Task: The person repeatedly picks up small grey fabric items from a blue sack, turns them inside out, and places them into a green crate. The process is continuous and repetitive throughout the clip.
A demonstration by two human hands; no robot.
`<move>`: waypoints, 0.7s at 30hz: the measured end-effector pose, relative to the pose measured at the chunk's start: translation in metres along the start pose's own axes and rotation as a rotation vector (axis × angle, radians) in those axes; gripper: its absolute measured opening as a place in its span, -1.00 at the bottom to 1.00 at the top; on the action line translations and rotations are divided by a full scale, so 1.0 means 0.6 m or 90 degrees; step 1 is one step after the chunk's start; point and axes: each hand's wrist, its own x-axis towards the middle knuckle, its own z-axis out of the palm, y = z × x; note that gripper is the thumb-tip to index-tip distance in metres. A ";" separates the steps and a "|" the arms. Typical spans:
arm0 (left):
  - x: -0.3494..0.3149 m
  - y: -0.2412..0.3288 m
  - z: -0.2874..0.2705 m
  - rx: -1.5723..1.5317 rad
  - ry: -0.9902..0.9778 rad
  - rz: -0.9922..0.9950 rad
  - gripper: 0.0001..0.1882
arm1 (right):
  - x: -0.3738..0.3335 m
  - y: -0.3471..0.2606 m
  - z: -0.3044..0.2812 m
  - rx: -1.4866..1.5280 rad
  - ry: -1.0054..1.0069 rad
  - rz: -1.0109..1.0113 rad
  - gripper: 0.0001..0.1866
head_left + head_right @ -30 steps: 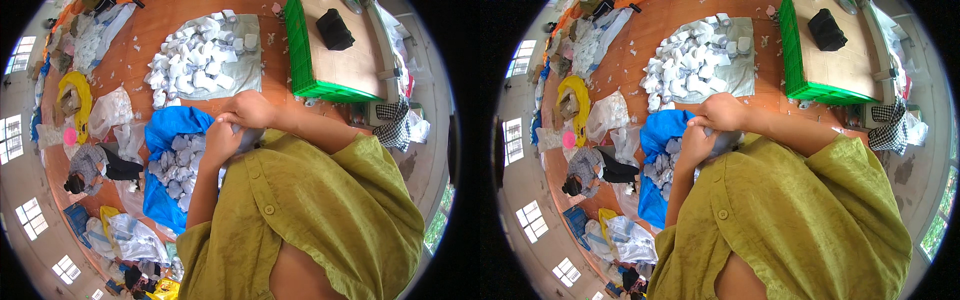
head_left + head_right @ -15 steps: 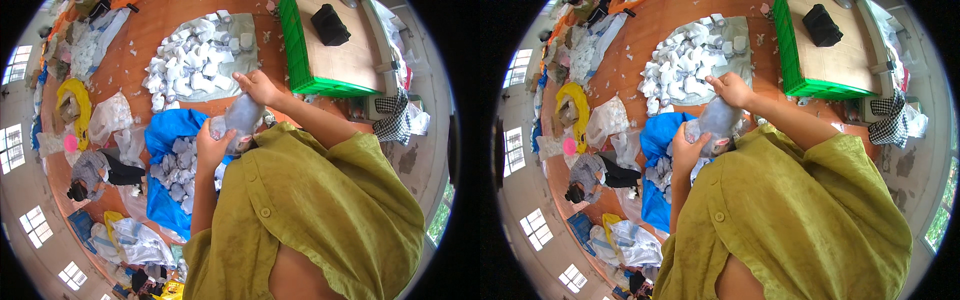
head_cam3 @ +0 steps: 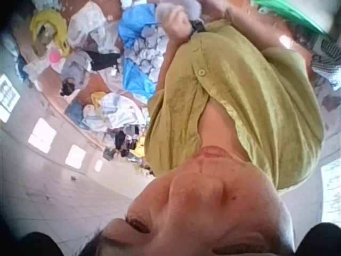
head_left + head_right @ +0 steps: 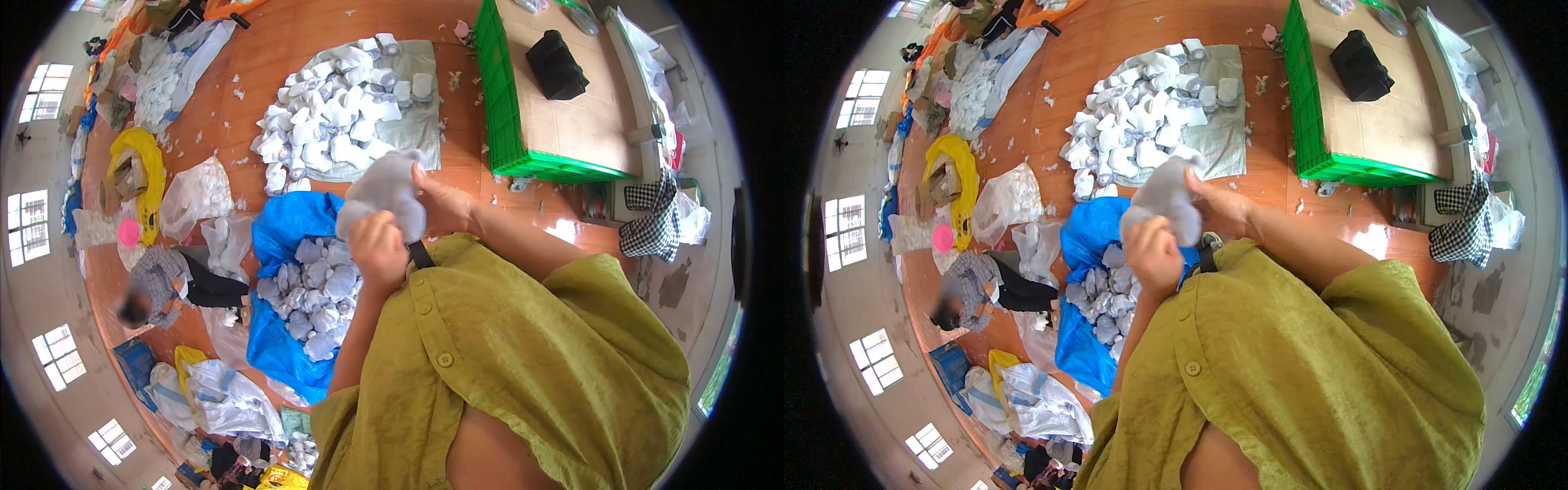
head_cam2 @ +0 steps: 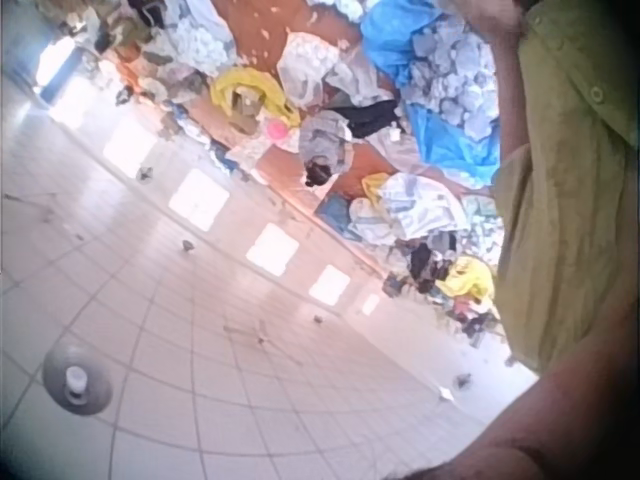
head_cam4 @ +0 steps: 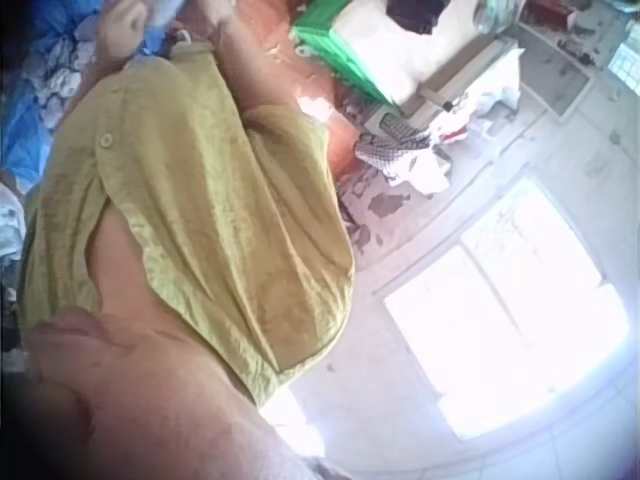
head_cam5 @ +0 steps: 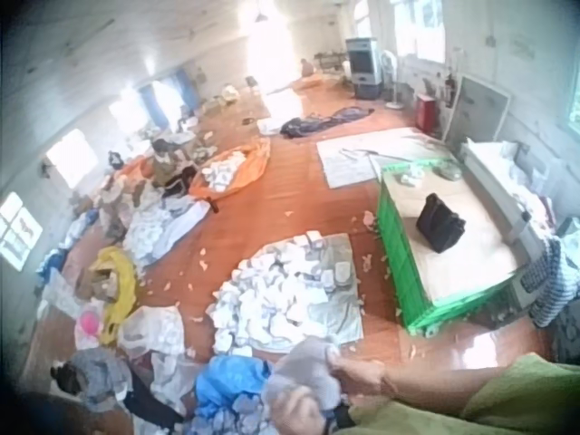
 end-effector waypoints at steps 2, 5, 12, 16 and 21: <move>-0.011 0.014 0.025 -0.048 -0.036 0.049 -0.90 | 0.029 0.011 0.007 -0.041 0.104 -0.102 -0.24; -0.021 0.015 0.017 -0.134 -0.039 -0.006 -0.89 | 0.029 -0.006 0.020 -0.165 0.255 -0.202 -0.50; 0.006 -0.016 -0.041 -0.563 0.228 -0.590 -0.77 | 0.002 -0.012 0.040 -0.514 0.199 -0.286 -0.60; -0.016 -0.032 -0.045 -0.408 0.012 -0.599 -0.71 | 0.008 -0.024 0.061 -0.358 0.226 -0.328 -0.67; -0.019 -0.014 -0.028 -0.456 0.062 -0.616 -0.76 | 0.039 -0.029 0.045 -0.575 0.223 -0.360 -0.67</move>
